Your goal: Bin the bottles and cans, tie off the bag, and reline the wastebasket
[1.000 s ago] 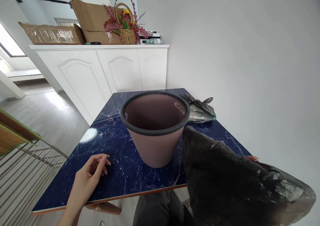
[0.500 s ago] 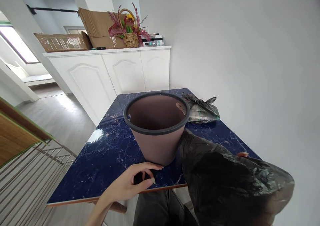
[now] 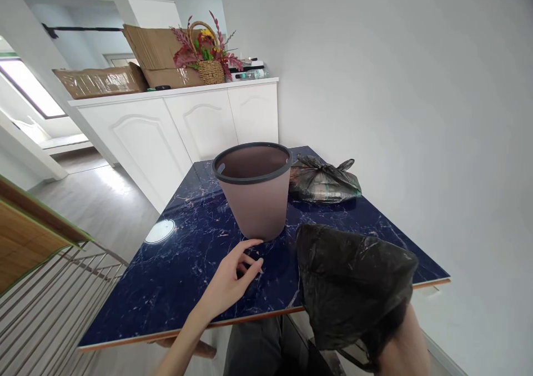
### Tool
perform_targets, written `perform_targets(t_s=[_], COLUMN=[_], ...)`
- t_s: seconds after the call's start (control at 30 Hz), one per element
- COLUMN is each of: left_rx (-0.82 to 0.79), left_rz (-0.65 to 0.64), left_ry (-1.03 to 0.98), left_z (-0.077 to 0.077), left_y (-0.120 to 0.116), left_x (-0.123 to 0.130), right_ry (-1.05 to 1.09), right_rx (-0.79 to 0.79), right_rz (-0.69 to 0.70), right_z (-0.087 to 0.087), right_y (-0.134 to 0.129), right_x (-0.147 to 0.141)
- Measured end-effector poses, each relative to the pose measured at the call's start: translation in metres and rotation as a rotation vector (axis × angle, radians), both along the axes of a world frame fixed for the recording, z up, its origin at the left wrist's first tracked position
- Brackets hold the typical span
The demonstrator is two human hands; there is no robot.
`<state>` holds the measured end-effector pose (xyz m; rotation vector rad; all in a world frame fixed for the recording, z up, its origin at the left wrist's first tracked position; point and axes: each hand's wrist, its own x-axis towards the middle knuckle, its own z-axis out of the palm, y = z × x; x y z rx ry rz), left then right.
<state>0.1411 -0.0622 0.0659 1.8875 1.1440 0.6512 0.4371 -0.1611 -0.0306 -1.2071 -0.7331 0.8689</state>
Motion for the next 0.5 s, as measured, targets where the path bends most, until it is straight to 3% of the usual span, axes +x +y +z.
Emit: perform_targets(t_s=[0.1,0.23,0.37,0.5], left_rx=[0.147,0.161,0.296,0.282], left_rz=[-0.105,-0.321,-0.321,-0.206], left_ry=[-0.01,0.092,0.175,0.044], left_z=[0.017,0.039,0.042,0.045], left_y=[-0.023,-0.053,-0.058,-0.045], left_x=[0.018,0.044,0.061,0.061], right_ry=[-0.059,-0.096,0.104,0.2], right_rx=[0.028,0.029,-0.03,0.006], right_rz=[0.013,0.047,0.011,-0.017], right_z=[0.009,0.023,0.042,0.058], right_y=[-0.002,0.001,0.002,0.0], right_x=[-0.019,-0.029,-0.028,-0.024])
